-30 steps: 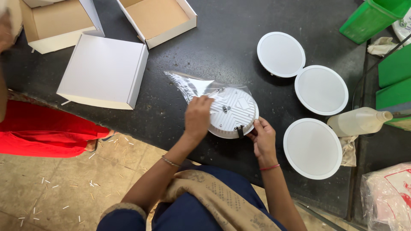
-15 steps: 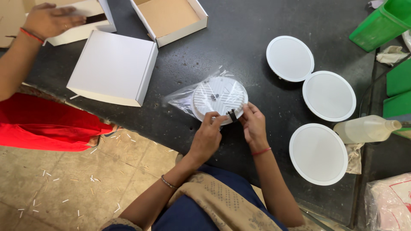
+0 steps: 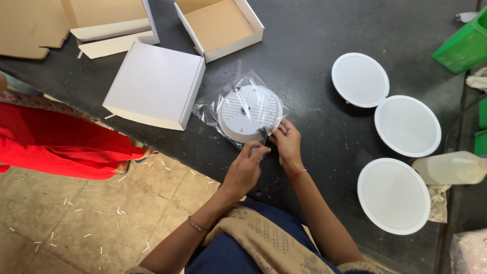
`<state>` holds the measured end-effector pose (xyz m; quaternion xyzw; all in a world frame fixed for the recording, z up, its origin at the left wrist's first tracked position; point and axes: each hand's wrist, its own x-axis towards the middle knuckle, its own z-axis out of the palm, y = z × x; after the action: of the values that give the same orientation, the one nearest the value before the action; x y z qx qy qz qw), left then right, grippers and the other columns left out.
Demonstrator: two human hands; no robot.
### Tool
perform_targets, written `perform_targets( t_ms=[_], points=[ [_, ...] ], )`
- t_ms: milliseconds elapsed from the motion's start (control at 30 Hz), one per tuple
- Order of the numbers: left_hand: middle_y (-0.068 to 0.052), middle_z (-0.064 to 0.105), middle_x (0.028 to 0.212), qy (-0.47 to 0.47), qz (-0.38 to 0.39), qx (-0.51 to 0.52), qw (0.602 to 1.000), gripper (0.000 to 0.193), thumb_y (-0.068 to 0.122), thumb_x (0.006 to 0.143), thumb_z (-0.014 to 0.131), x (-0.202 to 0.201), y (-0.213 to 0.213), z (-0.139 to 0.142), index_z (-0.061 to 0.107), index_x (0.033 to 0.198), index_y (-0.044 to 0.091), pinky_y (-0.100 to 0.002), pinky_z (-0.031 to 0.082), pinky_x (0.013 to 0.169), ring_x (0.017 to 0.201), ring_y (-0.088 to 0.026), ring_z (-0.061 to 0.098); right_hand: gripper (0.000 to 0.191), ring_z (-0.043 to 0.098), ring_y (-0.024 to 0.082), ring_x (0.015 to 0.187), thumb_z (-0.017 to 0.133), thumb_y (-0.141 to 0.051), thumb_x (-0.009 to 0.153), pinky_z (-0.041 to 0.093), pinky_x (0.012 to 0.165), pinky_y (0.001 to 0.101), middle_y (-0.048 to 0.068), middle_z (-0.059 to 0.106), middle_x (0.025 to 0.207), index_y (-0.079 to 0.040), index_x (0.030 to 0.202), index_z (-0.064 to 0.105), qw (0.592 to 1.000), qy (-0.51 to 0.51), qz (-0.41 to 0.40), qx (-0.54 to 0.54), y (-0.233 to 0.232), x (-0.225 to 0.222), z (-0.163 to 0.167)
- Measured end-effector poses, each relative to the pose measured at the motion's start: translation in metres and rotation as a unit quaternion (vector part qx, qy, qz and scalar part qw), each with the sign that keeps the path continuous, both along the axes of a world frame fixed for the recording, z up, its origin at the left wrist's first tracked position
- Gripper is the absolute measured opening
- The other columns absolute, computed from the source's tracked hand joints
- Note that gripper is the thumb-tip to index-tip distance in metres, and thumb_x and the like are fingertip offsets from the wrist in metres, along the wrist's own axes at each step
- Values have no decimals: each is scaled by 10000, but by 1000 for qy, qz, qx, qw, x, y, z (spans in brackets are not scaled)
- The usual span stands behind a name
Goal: The person wipes round LED panel light fixtures with a cloth, slides each fixture into a clear plastic bag, and places the bagged fixtures into white cardboard boxes, closing the box lids. A second person assists by preparing boxes at the same table.
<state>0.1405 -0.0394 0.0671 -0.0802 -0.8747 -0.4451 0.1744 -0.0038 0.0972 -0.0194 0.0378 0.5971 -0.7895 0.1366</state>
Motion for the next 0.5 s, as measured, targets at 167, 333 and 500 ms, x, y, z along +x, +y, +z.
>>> perform_targets(
  t_ms=[167, 333, 500],
  points=[
    [-109, 564, 1252, -39, -28, 30, 998, 452, -57, 848, 632, 24, -28, -1, 616, 1261, 126, -418, 580, 756, 878, -320, 710, 381, 684, 109, 925, 560, 34, 977, 562, 754, 247, 58, 729, 1130, 16, 1356, 584, 999, -25, 10, -44, -30, -11, -16],
    [-151, 450, 1457, -23, -12, -30, 999, 707, 188, 748, 777, 35, -95, -1, 513, 1392, 63, -455, 466, 979, 1167, -383, 551, 375, 666, 102, 919, 545, 39, 965, 551, 746, 242, 33, 706, 1124, -19, 1334, 587, 996, -71, 13, -54, -39, -6, -31],
    [-110, 388, 1597, 2, -11, -221, 975, 749, 12, 787, 661, 9, -149, -14, 443, 1502, 69, -465, 277, 1197, 1478, -318, 353, 348, 681, 129, 932, 551, 26, 958, 593, 764, 284, 18, 694, 1098, -30, 1302, 562, 991, -101, -26, -86, -54, -6, -35]
  ],
)
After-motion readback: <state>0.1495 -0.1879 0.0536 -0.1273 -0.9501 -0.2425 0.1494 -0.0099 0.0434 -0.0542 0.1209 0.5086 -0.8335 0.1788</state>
